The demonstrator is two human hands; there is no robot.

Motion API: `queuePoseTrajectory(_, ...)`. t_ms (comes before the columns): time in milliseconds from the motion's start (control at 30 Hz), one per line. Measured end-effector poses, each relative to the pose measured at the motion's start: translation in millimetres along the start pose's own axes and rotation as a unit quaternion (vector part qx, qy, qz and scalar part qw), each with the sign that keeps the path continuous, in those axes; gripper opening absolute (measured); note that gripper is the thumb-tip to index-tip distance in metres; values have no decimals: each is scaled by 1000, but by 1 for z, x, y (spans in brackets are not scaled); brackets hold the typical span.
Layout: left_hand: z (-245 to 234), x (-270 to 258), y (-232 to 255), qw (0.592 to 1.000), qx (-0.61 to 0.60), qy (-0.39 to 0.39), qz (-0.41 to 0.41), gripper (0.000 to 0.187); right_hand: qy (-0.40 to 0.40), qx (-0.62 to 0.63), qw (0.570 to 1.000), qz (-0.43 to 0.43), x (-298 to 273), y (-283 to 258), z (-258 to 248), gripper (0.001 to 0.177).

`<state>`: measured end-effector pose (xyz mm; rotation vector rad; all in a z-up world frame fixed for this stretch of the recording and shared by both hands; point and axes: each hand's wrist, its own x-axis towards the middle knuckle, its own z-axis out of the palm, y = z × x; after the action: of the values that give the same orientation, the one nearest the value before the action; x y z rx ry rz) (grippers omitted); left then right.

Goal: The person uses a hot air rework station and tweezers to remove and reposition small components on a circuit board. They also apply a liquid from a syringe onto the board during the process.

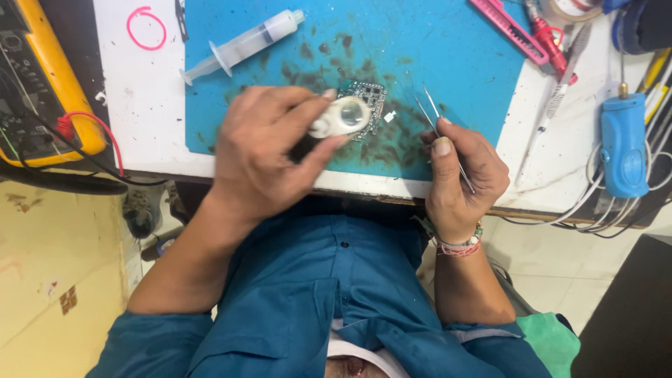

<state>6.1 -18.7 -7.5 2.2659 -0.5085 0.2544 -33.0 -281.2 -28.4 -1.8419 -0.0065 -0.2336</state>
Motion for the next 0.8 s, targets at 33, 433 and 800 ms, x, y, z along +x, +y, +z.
queuePoseTrajectory(33, 4, 2, 3, 1000, -10, 8, 4, 37, -1, 9, 1000, 10, 1, -1, 1, 18)
queuePoseTrajectory(433, 10, 16, 2, 998, -28, -47, -7, 38, -36, -63, 997, 16, 7, -7, -3, 17)
queuePoseTrajectory(800, 12, 15, 0, 998, -21, -57, -13, 38, -24, -21, 996, 83, 8, -15, 0, 15)
